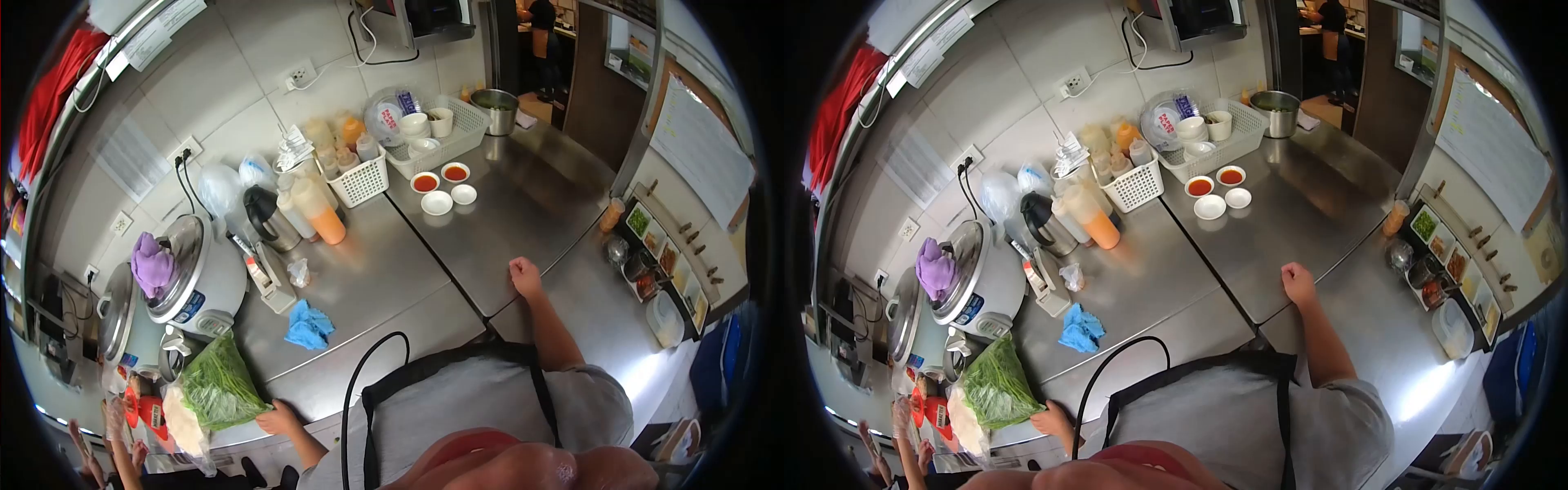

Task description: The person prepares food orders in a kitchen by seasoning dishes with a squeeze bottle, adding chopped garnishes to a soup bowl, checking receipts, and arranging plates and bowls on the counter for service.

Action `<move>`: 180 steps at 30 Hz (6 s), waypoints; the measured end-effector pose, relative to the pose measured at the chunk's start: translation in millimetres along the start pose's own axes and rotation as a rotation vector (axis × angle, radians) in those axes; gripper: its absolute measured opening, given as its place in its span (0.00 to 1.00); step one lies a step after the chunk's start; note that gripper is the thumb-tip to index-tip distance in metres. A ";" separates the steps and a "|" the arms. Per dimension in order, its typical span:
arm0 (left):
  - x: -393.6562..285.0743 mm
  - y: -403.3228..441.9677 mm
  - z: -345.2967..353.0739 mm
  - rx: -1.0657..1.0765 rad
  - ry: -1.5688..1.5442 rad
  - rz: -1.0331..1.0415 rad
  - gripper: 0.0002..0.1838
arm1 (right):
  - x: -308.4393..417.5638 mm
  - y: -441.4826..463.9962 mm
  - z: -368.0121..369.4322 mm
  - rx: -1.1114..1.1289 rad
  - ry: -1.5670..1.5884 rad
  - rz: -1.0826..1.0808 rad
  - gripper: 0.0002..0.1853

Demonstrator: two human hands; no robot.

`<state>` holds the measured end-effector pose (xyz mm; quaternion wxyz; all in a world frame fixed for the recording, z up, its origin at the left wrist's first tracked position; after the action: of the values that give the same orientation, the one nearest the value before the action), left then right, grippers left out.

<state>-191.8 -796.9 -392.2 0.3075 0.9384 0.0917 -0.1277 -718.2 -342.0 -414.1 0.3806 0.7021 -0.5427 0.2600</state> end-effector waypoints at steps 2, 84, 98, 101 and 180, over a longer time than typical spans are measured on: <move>0.6 0.5 4.6 0.029 0.002 -0.026 0.32 | -1.9 9.3 -2.8 -0.031 -0.024 0.011 0.06; -21.4 -2.1 -26.0 0.065 0.029 -0.148 0.22 | 12.2 31.3 -3.8 0.031 -0.379 -0.190 0.05; -16.2 -3.3 -16.8 0.017 0.066 -0.102 0.21 | 14.0 29.7 -8.1 0.020 -0.287 -0.155 0.05; -17.5 -3.6 -19.1 0.023 0.057 -0.106 0.21 | 16.3 29.1 -9.6 0.022 -0.286 -0.141 0.04; -11.4 -4.9 -5.6 -0.039 0.157 -0.039 0.23 | 22.4 31.9 -14.3 -0.038 -0.258 -0.163 0.04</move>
<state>-202.9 -790.7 -387.2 0.3151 0.9374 0.1364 -0.0579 -742.0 -346.9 -380.4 0.3405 0.7641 -0.5333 0.1255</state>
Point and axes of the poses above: each hand's wrist, its own y-axis towards the middle knuckle, its own z-axis out of the palm, x = y × z, the point moved 4 cm from there along y, towards the middle knuckle, and after that the axes turned 5 degrees about -y, right-handed, at the moved point
